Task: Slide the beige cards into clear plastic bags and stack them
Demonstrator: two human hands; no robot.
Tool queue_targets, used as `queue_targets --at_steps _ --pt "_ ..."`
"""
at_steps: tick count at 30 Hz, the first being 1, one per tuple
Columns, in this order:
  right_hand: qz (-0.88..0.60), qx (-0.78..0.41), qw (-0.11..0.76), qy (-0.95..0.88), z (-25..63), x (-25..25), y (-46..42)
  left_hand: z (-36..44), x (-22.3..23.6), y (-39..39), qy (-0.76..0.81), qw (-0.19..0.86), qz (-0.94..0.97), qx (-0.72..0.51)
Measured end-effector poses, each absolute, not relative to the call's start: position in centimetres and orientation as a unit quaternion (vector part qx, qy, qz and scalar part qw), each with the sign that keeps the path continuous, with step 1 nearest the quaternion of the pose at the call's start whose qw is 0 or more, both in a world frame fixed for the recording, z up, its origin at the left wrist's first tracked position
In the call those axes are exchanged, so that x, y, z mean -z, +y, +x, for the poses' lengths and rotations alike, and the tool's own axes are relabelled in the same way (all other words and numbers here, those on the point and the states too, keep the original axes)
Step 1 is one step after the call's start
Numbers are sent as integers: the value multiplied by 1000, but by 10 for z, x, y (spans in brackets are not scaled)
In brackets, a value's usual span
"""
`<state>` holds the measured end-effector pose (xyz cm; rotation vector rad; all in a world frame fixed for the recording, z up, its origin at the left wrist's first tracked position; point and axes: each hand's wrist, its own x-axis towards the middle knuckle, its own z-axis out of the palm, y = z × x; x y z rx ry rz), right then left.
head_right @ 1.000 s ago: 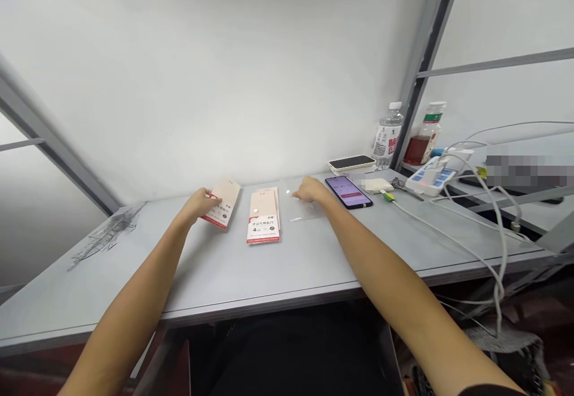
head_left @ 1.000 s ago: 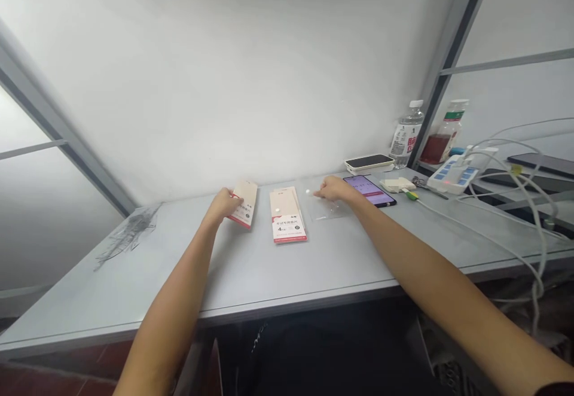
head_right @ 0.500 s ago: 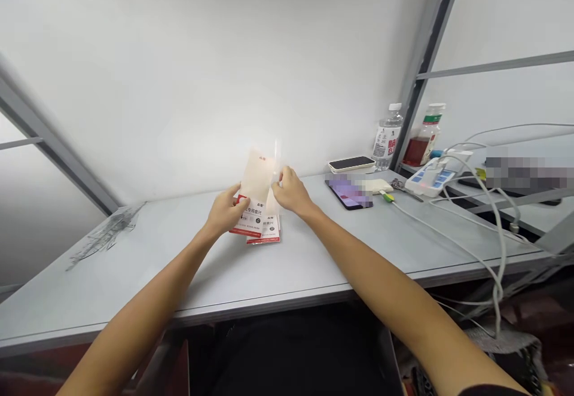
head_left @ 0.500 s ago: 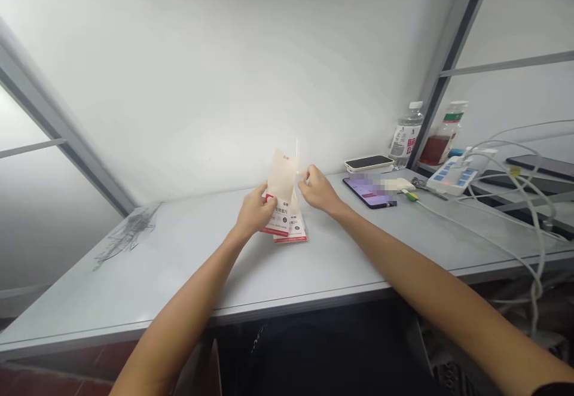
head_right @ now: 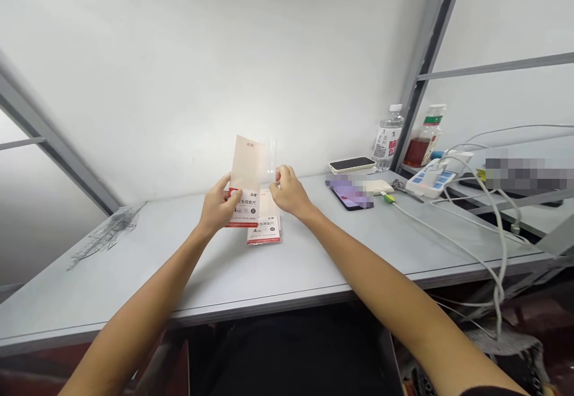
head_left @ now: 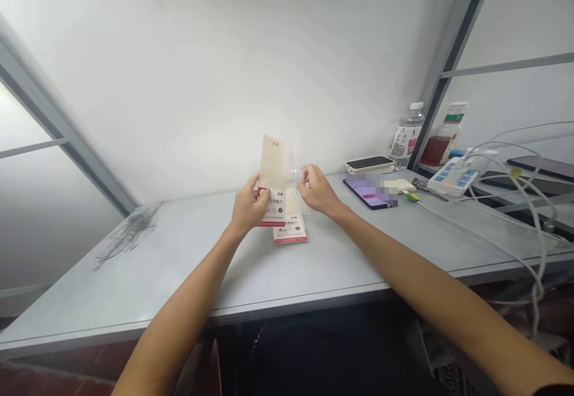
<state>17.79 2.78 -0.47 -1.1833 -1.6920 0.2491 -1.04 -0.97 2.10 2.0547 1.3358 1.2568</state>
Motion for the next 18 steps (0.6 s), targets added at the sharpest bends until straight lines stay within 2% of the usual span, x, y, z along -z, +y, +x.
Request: queue_targets --at_steps 3,9,12,18 --pt "-480 -109 518 -699 177 5 27 -9 -21 -12 457 195 751 -435" --pt "-433 -171 548 -695 174 1 22 -7 -14 -6 521 198 730 -397" --pt "-391 -254 568 -678 174 0 21 -7 -13 -3 506 229 720 -415" --pt "-281 -460 625 -565 179 -8 21 -13 -17 3 428 368 689 -455"
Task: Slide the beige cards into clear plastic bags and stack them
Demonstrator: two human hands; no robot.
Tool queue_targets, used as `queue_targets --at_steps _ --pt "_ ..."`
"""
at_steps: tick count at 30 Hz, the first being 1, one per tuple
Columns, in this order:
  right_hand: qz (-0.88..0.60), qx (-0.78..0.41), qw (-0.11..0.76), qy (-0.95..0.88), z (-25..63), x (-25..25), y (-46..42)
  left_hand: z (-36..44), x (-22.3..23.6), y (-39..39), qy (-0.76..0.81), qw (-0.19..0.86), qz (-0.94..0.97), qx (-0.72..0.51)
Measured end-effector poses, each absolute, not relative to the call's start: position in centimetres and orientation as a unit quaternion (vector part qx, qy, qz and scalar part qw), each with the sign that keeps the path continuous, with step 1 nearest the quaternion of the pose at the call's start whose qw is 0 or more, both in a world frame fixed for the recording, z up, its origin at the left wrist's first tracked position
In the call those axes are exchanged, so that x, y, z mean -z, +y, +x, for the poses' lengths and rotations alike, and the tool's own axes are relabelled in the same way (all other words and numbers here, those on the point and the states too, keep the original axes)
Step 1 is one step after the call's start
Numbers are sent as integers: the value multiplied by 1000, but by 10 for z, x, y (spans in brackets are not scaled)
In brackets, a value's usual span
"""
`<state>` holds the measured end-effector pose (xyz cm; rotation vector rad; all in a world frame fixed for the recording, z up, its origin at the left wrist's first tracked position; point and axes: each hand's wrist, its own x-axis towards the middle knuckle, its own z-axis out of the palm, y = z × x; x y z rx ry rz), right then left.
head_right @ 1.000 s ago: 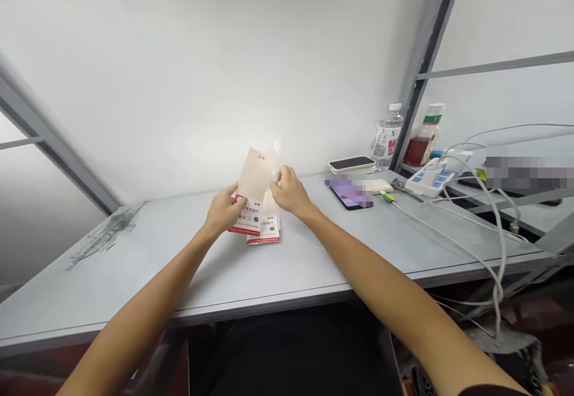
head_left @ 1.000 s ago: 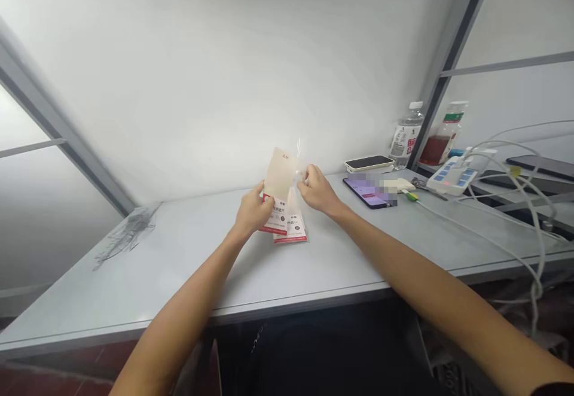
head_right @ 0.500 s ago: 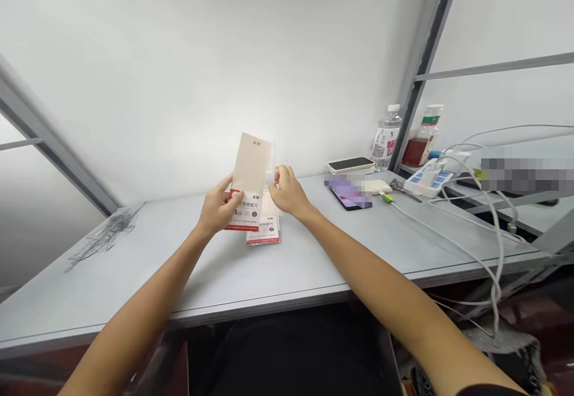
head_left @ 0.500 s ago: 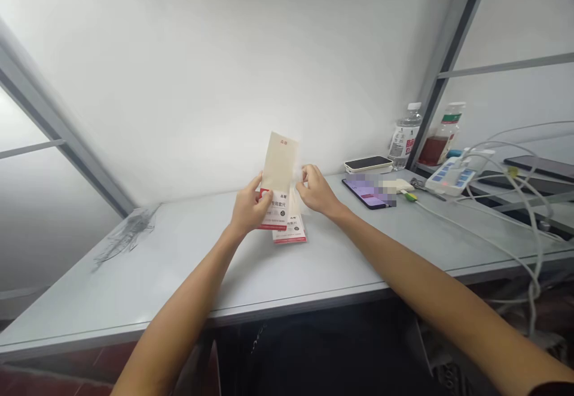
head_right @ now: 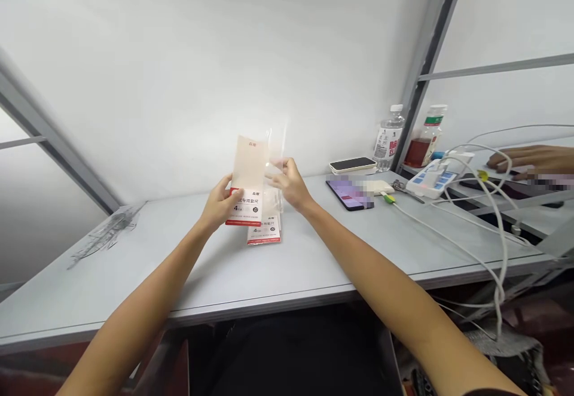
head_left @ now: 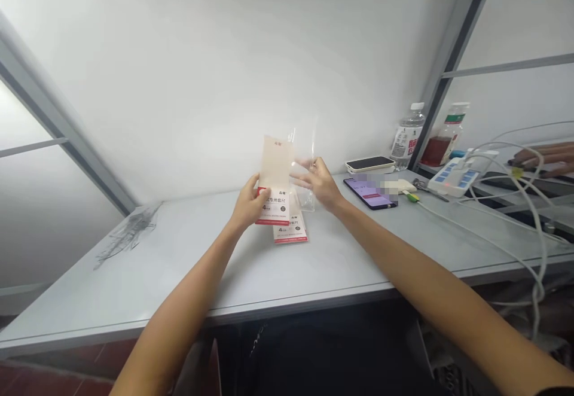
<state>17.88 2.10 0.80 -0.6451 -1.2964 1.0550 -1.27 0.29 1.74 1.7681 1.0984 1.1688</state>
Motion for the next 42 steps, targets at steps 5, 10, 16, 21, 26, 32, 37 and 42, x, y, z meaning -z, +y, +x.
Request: queue_targets --at_steps 5,10,16,21,26,32,37,42 --pt "-230 -555 624 -499 184 -15 18 -23 -24 7 398 429 669 -459" --pt "-220 -581 612 -489 186 -15 18 -26 -30 5 400 462 644 -460" --pt "-210 -614 552 -524 186 -16 12 -25 -29 7 423 431 615 -507" --pt "-202 -627 528 -535 184 -17 10 -26 -27 10 426 432 614 -505" --pt "-188 -643 536 -514 180 -17 11 -22 -22 11 417 400 620 -531" --pt "-194 -654 547 -485 177 -18 8 -19 -19 9 407 348 637 -554" --pt "-198 -650 549 -487 176 -18 6 -21 -16 11 408 346 642 -550" --pt "-205 -649 546 -489 176 -16 8 -21 -15 12 409 345 658 -530"
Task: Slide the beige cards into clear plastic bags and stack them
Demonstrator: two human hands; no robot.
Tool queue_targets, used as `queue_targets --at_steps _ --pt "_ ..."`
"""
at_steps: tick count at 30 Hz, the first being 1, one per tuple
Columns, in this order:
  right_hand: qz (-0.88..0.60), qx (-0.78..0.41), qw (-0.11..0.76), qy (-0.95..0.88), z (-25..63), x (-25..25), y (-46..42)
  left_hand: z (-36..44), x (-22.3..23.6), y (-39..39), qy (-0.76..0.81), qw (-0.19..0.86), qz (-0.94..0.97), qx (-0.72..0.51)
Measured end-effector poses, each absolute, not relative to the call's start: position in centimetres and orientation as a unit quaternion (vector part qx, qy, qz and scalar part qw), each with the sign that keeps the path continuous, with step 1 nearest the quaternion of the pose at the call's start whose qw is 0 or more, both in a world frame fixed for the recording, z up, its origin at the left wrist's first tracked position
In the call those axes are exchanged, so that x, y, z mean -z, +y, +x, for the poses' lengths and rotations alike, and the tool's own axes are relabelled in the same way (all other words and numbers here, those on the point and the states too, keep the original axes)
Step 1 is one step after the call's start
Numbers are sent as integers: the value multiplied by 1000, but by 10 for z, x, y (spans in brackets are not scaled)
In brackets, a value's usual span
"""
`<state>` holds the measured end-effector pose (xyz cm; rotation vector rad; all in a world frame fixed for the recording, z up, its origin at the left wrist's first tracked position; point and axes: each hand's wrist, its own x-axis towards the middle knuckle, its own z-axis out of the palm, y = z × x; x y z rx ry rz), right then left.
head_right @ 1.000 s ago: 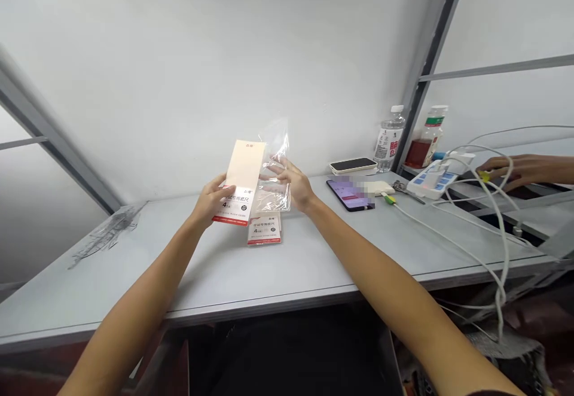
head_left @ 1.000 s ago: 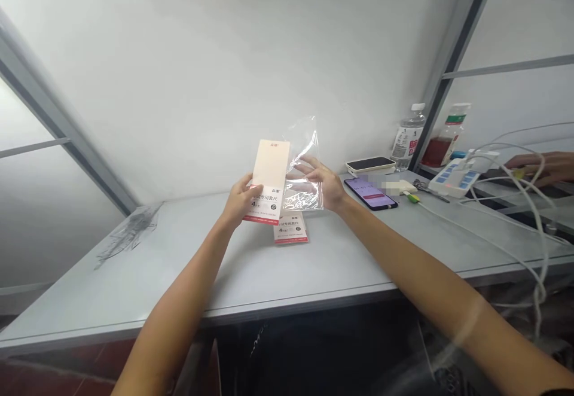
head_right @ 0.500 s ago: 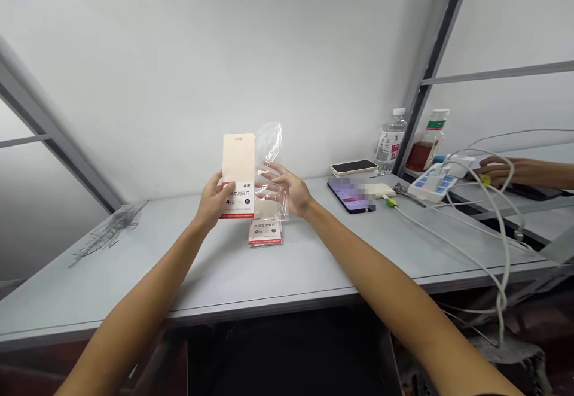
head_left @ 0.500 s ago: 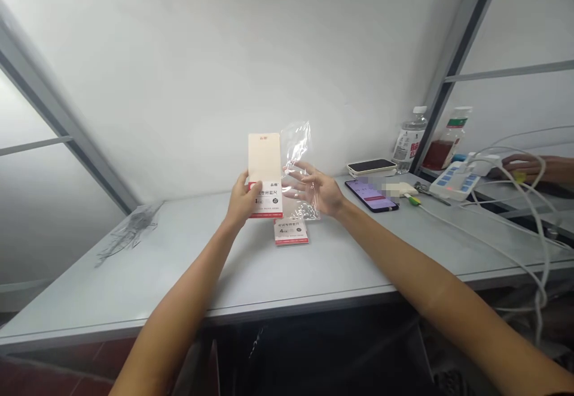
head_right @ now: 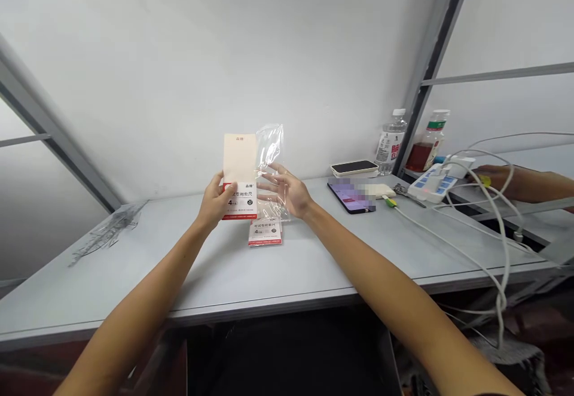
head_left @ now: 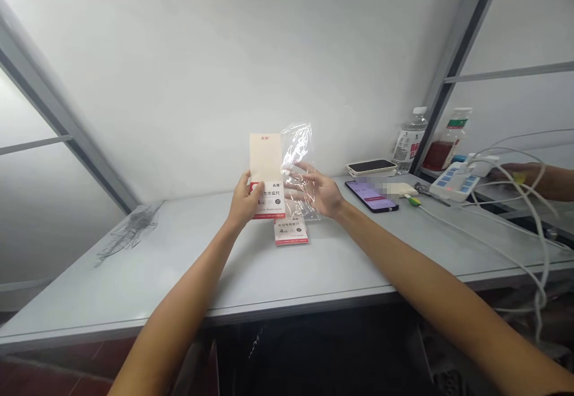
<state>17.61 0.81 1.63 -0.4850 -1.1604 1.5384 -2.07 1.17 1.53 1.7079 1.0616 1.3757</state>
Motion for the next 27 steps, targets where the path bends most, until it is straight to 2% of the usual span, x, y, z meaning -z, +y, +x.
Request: queue_targets --at_steps 8,27 --pt "-206 -647 556 -479 176 -16 11 -17 -21 5 377 405 652 -518" --pt "-191 -661 548 -476 178 -16 11 -22 -23 8 360 475 633 -494"
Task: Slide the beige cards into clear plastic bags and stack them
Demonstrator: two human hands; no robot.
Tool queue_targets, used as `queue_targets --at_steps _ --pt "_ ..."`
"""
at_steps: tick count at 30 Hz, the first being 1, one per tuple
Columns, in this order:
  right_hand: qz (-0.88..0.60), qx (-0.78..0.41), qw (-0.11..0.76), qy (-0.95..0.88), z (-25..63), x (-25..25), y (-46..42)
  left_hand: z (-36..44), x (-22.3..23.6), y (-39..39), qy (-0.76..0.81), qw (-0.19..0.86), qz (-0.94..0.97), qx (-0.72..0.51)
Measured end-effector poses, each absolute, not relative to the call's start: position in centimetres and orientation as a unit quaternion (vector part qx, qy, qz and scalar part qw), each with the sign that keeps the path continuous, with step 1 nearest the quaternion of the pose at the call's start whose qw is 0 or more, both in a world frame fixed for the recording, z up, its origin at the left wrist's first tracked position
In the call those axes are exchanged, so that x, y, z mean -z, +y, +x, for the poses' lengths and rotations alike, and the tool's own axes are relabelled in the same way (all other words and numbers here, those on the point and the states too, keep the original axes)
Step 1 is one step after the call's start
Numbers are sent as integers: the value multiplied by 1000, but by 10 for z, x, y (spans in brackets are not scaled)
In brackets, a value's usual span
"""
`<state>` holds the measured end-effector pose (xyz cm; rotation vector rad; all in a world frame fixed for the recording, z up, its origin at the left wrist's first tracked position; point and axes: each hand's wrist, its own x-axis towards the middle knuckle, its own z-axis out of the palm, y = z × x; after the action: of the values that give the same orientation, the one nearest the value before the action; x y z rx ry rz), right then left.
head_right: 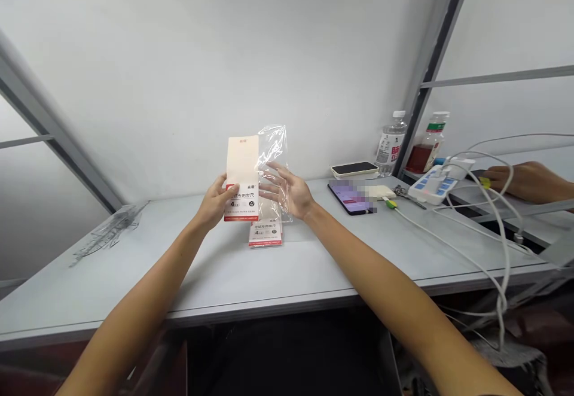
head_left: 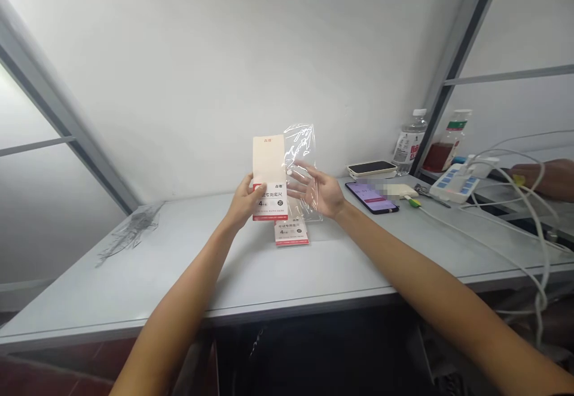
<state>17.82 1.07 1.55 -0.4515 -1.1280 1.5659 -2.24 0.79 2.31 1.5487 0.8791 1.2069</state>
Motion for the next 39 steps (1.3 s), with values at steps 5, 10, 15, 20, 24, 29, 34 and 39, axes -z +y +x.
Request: queue_targets --at_steps 5,10,15,20,24,29,34,39 --pt "-175 -651 571 -468 176 -16 10 -21 -24 7 376 449 615 -528" --pt "-169 -655 576 -459 176 -14 13 -16 -27 2 381 430 613 -542" --pt "-165 -653 586 -450 176 -12 15 -17 -27 0 379 429 626 -529" --pt "-172 -648 592 -448 176 -13 12 -17 -27 0 377 443 624 -522" --pt "-168 -641 602 -445 176 -15 10 -16 -27 -1 381 438 619 -529" --pt "-164 -646 597 -445 176 -16 11 -19 -30 -1 401 439 617 -515" --pt "-175 -633 607 -448 179 -17 14 -25 -39 -4 435 425 634 -478" --pt "-180 -619 620 -447 184 -16 18 -27 -45 -8 447 436 637 -453"
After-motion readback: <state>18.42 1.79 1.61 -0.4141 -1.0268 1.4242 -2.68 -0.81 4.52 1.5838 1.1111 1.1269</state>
